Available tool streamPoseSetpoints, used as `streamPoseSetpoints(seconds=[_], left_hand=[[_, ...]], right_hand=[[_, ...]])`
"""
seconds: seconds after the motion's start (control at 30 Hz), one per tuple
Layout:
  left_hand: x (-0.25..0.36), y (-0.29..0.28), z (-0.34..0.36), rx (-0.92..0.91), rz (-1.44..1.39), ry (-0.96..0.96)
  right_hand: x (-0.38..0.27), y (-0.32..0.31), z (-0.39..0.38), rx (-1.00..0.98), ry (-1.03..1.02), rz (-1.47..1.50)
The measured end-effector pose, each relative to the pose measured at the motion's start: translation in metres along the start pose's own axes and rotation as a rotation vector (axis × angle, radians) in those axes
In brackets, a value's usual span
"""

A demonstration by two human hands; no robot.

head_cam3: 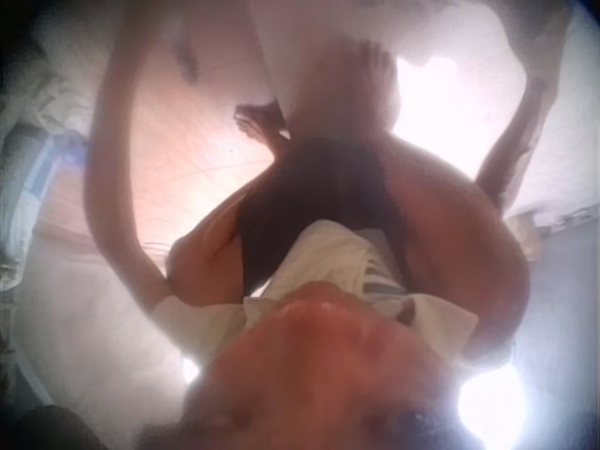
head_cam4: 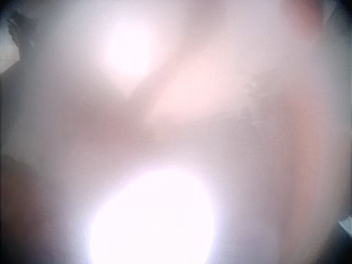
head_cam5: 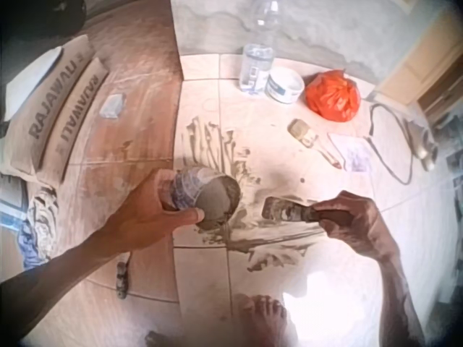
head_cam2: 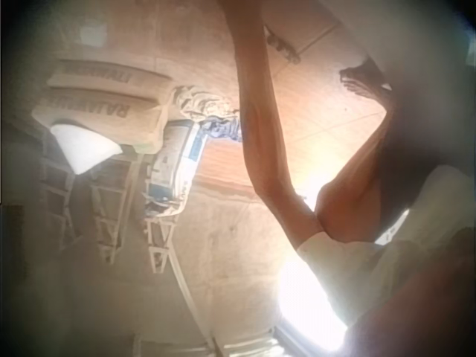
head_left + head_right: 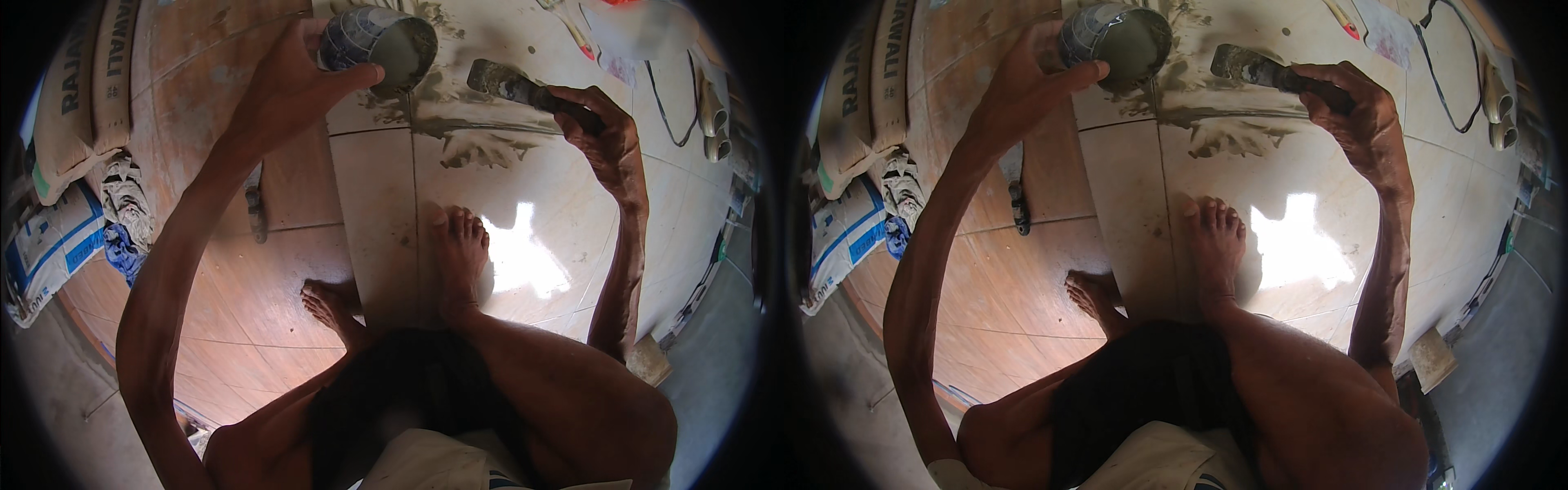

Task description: The person sits on the floor and uses a trowel to scoop grout from a small container, applying it into the gaps between floor tiles. They repeatedly spread and smooth the grout along the tile seams.

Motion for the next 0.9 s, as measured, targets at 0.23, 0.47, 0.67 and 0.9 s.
streamPoseSetpoints(seconds=[0.23, 0.47, 0.67, 0.9], left_hand=[[0.012, 0.003, 0.002, 0.056, 0.179, 0.057], [0.017, 0.019, -0.002, -0.107, -0.292, -0.172], [0.020, 0.025, -0.009, -0.128, -0.367, -0.202], [0.014, 0.024, -0.009, -0.129, -0.380, -0.169]], right_hand=[[-0.007, -0.001, -0.007, 0.037, 0.032, 0.042], [-0.096, 0.014, -0.006, 0.322, -0.428, -0.386], [-0.112, 0.042, 0.015, 0.329, -0.548, -0.638], [-0.083, 0.049, 0.025, 0.032, -0.223, -0.136]])
Point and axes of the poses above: each hand's wrist, its own z-axis towards the middle knuckle, its own y-axis out of the palm, x = y × z, the point moved 7 cm from there along z, towards the middle knuckle, and after that the axes turned 9 degrees about -z, right-handed, at the moved point
